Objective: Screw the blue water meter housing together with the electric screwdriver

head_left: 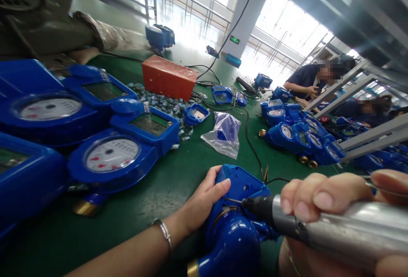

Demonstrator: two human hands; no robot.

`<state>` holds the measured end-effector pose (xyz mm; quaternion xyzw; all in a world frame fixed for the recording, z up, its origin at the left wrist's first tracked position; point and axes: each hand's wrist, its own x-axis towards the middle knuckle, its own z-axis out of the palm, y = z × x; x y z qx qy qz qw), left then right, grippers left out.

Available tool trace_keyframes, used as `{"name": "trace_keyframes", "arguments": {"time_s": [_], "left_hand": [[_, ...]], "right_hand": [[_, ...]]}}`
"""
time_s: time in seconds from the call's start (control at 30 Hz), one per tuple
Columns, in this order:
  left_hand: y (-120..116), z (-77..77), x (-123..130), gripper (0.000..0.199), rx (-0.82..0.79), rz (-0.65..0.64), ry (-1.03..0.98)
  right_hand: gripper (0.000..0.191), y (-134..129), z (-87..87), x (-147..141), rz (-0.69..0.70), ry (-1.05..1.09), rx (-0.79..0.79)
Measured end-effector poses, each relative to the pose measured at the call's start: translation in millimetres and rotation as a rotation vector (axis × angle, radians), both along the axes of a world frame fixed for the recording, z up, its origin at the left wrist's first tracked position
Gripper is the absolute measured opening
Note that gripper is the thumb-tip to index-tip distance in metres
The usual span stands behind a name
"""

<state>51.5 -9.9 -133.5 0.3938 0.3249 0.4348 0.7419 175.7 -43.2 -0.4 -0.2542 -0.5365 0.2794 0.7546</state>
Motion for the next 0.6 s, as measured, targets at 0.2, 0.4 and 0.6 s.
{"name": "trace_keyframes", "arguments": {"time_s": [0.2,0.4,0.6], "left_hand": [[0.4,-1.4,-0.9,0.051,0.013,-0.005,0.011],[1.7,-2.8,-1.8,0.053,0.040,-0.011,0.013],[1.8,-3.2,-1.5,0.055,0.063,0.028,0.043]], "right_hand": [[0.041,7.4,-14.6,8.0,0.070,-0.100,0.198],[0.041,1.0,-29.2,0.5,0.150,-0.154,0.149],[0.042,0.1,-37.3,-3.7,0.228,-0.266,0.117]]}}
